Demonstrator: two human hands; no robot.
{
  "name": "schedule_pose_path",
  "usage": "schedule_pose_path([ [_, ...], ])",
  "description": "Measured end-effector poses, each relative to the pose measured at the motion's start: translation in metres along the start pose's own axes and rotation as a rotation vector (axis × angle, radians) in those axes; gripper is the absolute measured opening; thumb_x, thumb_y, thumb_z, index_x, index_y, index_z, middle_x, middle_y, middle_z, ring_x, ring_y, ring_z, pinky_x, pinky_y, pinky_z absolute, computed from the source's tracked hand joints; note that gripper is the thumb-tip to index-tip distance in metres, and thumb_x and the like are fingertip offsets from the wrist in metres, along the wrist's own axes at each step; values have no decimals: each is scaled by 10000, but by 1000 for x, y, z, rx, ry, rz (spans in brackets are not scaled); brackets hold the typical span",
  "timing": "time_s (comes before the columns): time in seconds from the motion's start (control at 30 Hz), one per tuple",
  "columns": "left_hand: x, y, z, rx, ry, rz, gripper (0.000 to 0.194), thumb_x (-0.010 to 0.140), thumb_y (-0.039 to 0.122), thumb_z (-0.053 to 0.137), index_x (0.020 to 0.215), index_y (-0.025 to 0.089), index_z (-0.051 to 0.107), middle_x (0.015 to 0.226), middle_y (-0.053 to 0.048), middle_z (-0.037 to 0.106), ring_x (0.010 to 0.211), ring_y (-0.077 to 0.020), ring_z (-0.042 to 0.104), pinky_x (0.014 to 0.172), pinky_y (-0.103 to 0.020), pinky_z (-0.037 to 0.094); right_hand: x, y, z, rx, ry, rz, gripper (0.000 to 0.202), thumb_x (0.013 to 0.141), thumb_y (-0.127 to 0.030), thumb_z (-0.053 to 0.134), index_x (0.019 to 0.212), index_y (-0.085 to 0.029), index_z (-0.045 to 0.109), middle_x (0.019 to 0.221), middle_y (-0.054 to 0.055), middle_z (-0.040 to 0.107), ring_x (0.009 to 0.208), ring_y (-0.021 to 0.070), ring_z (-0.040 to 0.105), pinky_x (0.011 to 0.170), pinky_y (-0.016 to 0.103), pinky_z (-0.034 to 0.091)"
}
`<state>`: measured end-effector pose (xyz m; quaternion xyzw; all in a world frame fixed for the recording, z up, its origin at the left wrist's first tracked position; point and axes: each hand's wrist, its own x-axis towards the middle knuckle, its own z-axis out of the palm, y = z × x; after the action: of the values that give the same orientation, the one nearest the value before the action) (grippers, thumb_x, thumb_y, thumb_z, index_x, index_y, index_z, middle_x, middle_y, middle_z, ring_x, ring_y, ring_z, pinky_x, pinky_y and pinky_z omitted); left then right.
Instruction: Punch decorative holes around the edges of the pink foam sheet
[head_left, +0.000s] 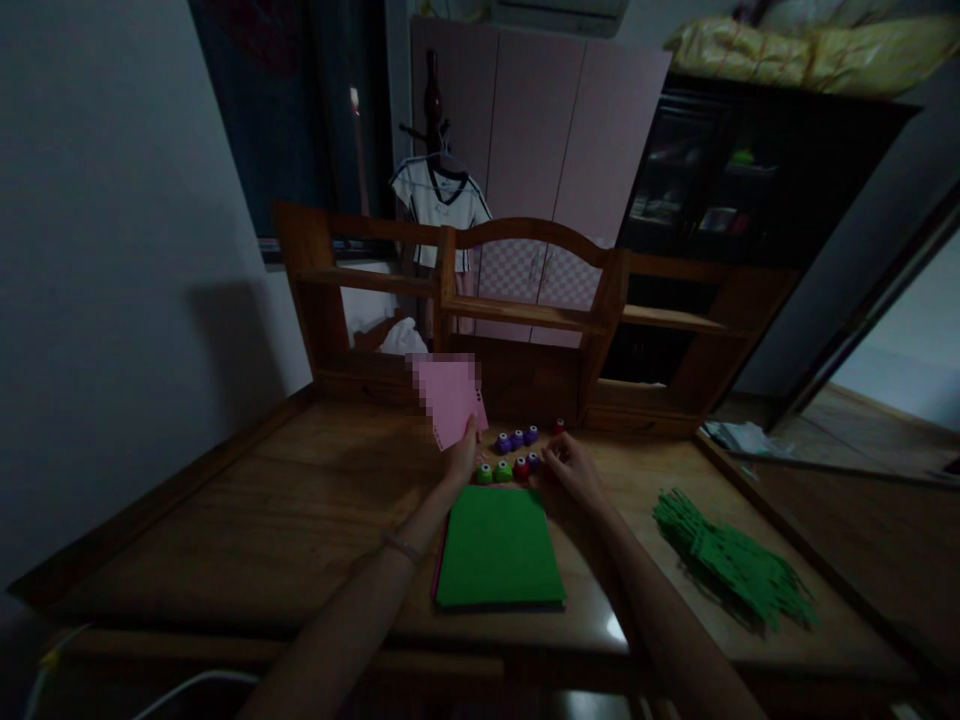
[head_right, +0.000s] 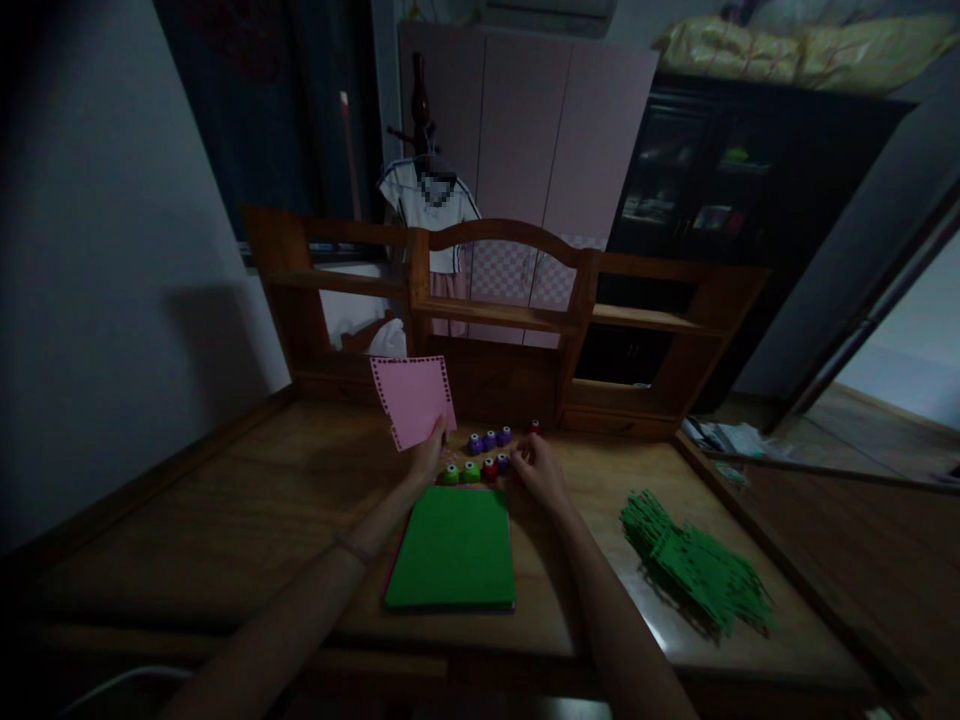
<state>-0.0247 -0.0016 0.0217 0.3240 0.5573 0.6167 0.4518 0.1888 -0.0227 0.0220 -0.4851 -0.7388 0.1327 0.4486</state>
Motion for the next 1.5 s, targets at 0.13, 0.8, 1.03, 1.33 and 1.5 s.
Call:
schedule_pose_path([
  [0.13, 0, -2, 0, 21, 12, -6, 485, 710, 654, 498, 575, 190, 464, 460, 25, 427, 404, -109, 430, 423, -227, 348, 0, 4, 3, -29, -43, -12, 116, 782, -311, 501, 789, -203, 541, 698, -2, 542, 643, 150, 493, 570, 239, 358],
  [0.8, 11, -17, -1, -20, -29, 24, 521, 646, 690, 544, 687, 171, 523, 554, 20, 492, 431, -108, 462, 447, -233, 376, 0, -3, 0, -38, -111, -4, 140, 760, -307, 502, 768, -193, 584, 700, 0, 572, 669, 151, 513, 591, 242, 368],
  [1.03, 12, -18, 0, -35, -37, 54, 499, 668, 682, 528, 641, 186, 485, 513, 38, 437, 389, -100, 426, 417, -231, 352, 0, 4, 4, -48, -96, -8, 153, 769, -325, 503, 756, -191, 576, 685, -8, 566, 647, 141, 506, 578, 233, 356],
  [1.33, 14, -21, -1, -5, -30, 34, 519, 664, 701, 506, 647, 182, 506, 507, 34, 453, 408, -108, 445, 434, -228, 348, -1, 0, 0, -60, -110, -18, 146, 776, -312, 500, 766, -193, 583, 686, -5, 570, 643, 142, 506, 572, 234, 354],
  [1.5, 11, -18, -1, -13, -65, 3, 535, 636, 714, 525, 620, 180, 487, 490, 38, 429, 413, -106, 430, 435, -225, 345, -1, 0, 0, -56, -99, -11, 175, 787, -345, 496, 768, -196, 585, 701, 0, 577, 659, 148, 512, 584, 238, 364],
])
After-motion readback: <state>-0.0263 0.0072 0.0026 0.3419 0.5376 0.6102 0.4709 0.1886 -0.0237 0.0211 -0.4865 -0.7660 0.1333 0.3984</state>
